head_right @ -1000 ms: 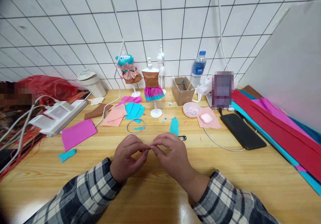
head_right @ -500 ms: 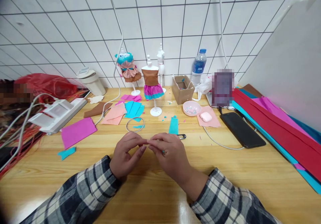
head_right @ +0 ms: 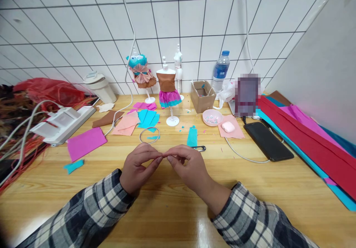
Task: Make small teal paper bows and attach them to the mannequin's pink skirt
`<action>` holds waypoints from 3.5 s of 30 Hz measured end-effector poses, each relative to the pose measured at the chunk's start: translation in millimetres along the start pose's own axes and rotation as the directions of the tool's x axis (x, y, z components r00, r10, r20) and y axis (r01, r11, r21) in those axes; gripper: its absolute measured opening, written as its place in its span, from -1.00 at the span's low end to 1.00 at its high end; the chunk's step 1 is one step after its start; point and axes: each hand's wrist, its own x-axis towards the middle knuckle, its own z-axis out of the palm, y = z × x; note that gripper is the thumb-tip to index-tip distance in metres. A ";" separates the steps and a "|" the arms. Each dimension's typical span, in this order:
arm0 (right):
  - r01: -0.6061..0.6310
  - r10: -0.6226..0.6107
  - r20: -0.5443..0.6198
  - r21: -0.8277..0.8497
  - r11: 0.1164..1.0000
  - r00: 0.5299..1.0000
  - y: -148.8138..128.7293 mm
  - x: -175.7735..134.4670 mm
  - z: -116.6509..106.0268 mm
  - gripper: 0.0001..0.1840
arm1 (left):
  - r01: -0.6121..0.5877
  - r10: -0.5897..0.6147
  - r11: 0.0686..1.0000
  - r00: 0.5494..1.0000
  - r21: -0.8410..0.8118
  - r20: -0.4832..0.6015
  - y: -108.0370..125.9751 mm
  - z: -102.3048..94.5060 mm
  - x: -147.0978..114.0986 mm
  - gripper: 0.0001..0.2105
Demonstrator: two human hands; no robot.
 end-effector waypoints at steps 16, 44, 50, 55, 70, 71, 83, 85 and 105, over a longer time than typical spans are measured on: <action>-0.001 -0.003 -0.080 -0.046 0.999 0.997 -0.5 0.3 2.7 -0.93 | -0.077 0.074 0.994 0.997 0.077 0.035 -3.9 3.6 -0.9 -0.92; -0.004 0.000 -0.032 -0.117 0.993 0.999 4.7 2.7 -6.4 -0.82 | -0.041 0.010 0.974 0.990 0.221 0.138 -10.4 8.5 -6.0 -0.81; -0.048 0.041 -0.054 -0.128 0.991 0.998 6.3 3.0 -0.4 -0.94 | -0.085 0.043 0.972 0.981 0.220 0.188 -9.5 7.1 -5.9 -0.82; -0.032 0.042 0.048 -0.201 0.979 0.998 9.8 3.4 -2.0 -0.94 | -0.089 0.030 0.970 0.967 0.225 0.253 -7.7 7.9 -4.9 -0.83; 0.145 -0.117 0.115 -0.280 0.949 0.986 5.8 2.5 -7.1 -0.87 | 0.111 -0.116 0.993 0.971 0.033 0.208 -4.4 13.6 -5.4 -0.83; 0.125 -0.101 0.105 -0.254 0.959 0.989 5.2 3.5 -8.8 -0.87 | 0.126 -0.134 0.991 0.968 0.047 0.214 -6.3 12.9 -5.3 -0.82; -0.128 0.207 0.385 -0.221 0.967 0.899 12.7 9.4 -39.0 -0.08 | 0.414 -0.421 0.907 0.888 0.079 0.183 -24.8 3.8 -0.2 -0.77; -0.071 0.187 0.384 -0.296 0.952 0.904 17.0 8.7 -38.9 0.03 | 0.419 -0.424 0.905 0.888 0.071 0.177 -24.8 3.8 -0.4 -0.77; -0.021 0.161 0.373 -0.351 0.936 0.914 30.3 8.5 -30.0 0.09 | 0.373 -0.377 0.925 0.882 0.071 0.282 -18.2 5.2 0.4 -0.77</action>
